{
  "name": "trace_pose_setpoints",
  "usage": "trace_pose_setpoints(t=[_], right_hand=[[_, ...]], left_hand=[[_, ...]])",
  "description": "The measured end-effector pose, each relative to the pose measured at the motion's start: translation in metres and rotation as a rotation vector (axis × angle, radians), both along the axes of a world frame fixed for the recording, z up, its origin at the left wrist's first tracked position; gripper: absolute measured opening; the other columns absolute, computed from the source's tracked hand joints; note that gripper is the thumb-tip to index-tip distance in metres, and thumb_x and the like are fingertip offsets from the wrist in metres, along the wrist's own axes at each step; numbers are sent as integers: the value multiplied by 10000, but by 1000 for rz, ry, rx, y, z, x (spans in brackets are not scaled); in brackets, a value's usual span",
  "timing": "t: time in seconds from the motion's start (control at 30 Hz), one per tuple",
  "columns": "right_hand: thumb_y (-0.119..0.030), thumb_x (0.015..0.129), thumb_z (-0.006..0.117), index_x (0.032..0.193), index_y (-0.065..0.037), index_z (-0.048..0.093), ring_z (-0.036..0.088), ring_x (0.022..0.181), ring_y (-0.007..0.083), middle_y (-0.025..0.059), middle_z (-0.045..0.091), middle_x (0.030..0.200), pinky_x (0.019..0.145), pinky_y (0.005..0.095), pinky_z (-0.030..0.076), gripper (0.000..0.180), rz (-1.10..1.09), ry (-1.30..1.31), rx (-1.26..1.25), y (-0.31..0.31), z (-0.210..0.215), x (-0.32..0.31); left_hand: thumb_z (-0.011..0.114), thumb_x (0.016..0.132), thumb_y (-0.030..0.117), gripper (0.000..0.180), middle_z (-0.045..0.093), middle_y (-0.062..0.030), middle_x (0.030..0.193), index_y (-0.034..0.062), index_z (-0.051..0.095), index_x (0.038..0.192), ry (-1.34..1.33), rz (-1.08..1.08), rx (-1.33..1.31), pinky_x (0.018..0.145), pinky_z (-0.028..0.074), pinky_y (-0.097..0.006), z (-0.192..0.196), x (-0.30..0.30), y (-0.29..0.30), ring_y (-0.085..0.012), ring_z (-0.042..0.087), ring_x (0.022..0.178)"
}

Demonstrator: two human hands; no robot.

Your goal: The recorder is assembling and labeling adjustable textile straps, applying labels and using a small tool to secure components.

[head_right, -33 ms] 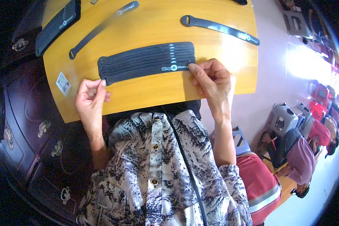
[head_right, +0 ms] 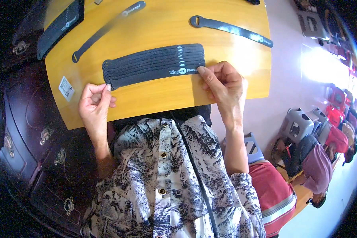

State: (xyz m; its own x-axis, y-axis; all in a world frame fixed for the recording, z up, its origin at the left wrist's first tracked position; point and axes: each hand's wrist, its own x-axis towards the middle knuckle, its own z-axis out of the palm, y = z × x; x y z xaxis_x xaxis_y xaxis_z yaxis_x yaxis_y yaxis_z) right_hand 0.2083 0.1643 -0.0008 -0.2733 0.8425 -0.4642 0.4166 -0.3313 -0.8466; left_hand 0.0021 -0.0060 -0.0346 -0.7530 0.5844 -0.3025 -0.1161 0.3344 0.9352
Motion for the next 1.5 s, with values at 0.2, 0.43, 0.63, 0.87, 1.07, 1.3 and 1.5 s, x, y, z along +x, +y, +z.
trace_pose_setpoints(t=[0.2,0.43,0.63,0.87,1.07,1.3,1.5], right_hand=[[-153,862,722,765,-33,606,435,467,29,5,576,603,432,175,317,193,-4,-15,-18,0,-2,0],[-159,857,727,765,-36,609,451,470,27,8,591,607,429,175,328,194,4,-27,-4,1,-3,-1],[-160,859,726,770,-30,610,447,457,31,10,590,606,414,177,319,196,12,-20,1,2,-5,0],[-166,870,713,776,-25,606,432,443,29,13,591,607,401,180,305,201,27,-49,28,2,-5,-1],[-174,869,714,791,-43,571,435,434,34,10,574,587,393,183,307,209,54,-72,33,2,-1,-5],[-202,853,731,817,-103,576,466,422,25,-27,560,560,379,170,282,187,108,-118,35,14,-2,-8],[-153,831,746,785,-84,572,471,430,31,-11,563,553,376,177,321,193,213,-157,-14,30,0,-3]], left_hand=[[652,879,11,88,596,-1,672,9,572,842,38,-5,-12,505,503,-200,1,-1,-1,-46,581,571],[650,890,37,89,599,-12,688,18,569,859,58,-24,-50,502,478,-204,1,-1,0,-66,592,576],[653,888,37,94,602,-15,693,16,566,858,56,-25,-56,502,481,-202,1,-1,-1,-67,593,575],[651,885,27,93,596,-9,683,12,567,848,43,-28,-50,507,493,-206,1,-1,0,-58,583,575],[654,888,46,99,595,-10,701,20,565,855,29,-32,-45,509,476,-206,4,-3,0,-66,585,582],[647,890,37,104,584,0,705,22,557,841,7,-58,-67,507,470,-196,3,-8,-2,-57,576,567],[629,899,38,95,562,13,662,28,548,849,-72,-120,-34,464,448,-185,2,-12,0,-50,556,526]])
